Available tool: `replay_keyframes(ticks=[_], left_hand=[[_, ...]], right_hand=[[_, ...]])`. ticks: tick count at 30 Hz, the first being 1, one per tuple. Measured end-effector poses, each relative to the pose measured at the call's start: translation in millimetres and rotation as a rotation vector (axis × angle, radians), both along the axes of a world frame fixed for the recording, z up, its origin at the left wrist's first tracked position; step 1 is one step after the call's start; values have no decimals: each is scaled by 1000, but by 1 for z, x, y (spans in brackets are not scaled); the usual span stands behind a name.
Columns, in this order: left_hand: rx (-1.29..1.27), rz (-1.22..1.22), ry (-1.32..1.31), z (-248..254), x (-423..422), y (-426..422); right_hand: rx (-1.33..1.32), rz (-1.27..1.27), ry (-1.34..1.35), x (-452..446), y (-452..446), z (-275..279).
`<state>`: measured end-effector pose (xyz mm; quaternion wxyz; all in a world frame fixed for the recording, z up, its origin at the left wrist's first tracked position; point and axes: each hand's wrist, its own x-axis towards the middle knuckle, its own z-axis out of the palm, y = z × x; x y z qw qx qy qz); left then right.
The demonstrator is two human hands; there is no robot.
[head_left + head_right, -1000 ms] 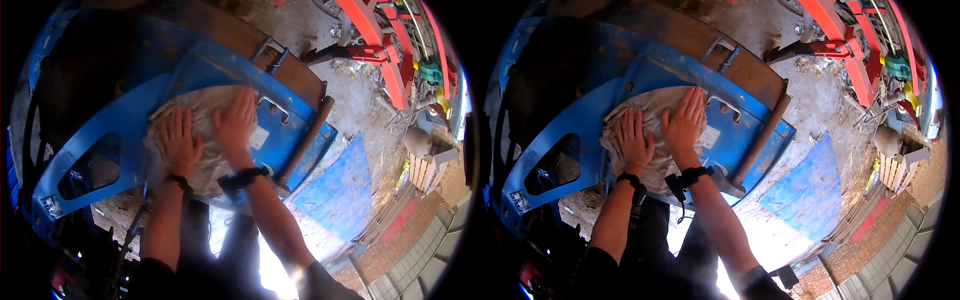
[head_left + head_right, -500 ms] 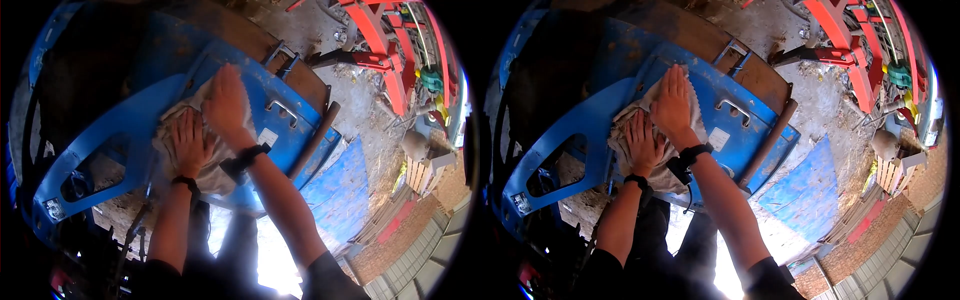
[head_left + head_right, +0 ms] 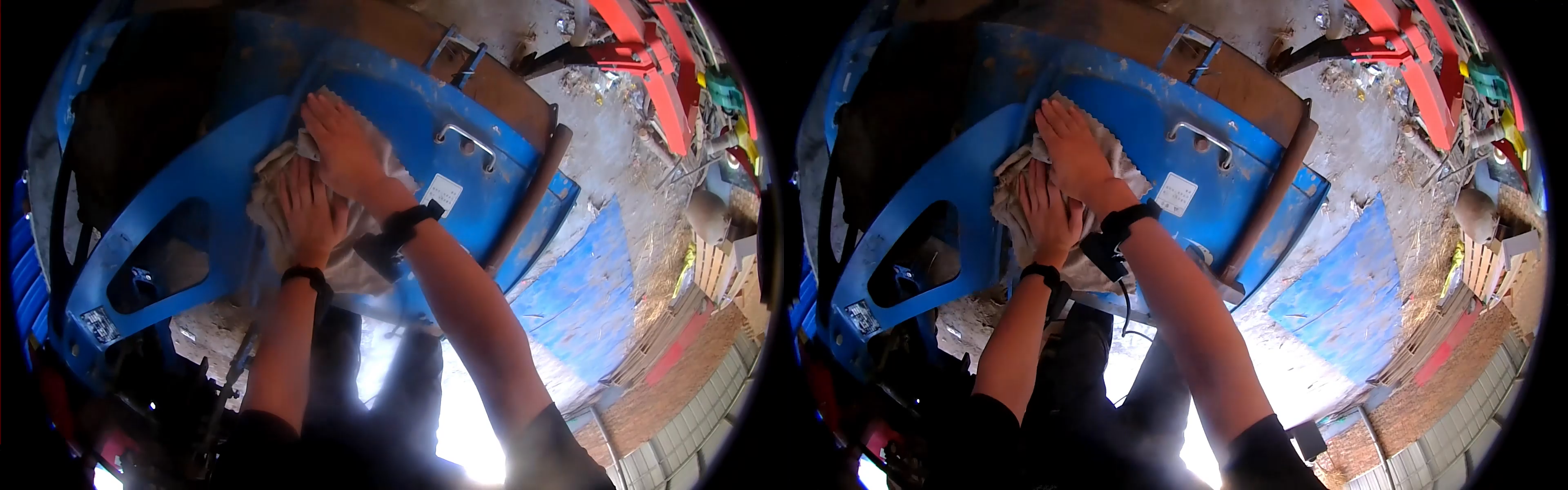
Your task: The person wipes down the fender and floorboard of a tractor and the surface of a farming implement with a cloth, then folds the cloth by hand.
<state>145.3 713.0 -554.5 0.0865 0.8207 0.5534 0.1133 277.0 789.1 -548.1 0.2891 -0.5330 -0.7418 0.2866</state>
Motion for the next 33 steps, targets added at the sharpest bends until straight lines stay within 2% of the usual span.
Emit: replay_keyframes(ticks=[3, 5, 12, 14, 15, 17, 24, 33], left_hand=[[38, -3, -37, -5, 1, -2], [51, -10, -22, -10, -2, -3], [0, 5, 37, -10, -4, -3], [-39, 4, 65, -7, -2, -2], [-44, 18, 71, -5, -2, -2], [-97, 1, 153, -2, -3, -2], [-107, 33, 12, -8, -3, -4], [-48, 5, 76, -12, -3, -5]], right_hand=[[6, -72, 99, -4, -8, 2], [-204, -15, 167, -2, -13, 19], [-183, -20, 258, -7, -31, 21], [-96, -227, 180, -14, -31, 20], [-102, -213, 184, -18, -30, 18], [-108, -372, 37, -26, -29, 17], [-100, -211, -55, -20, -24, 13], [-58, -202, -20, -18, -23, 12]])
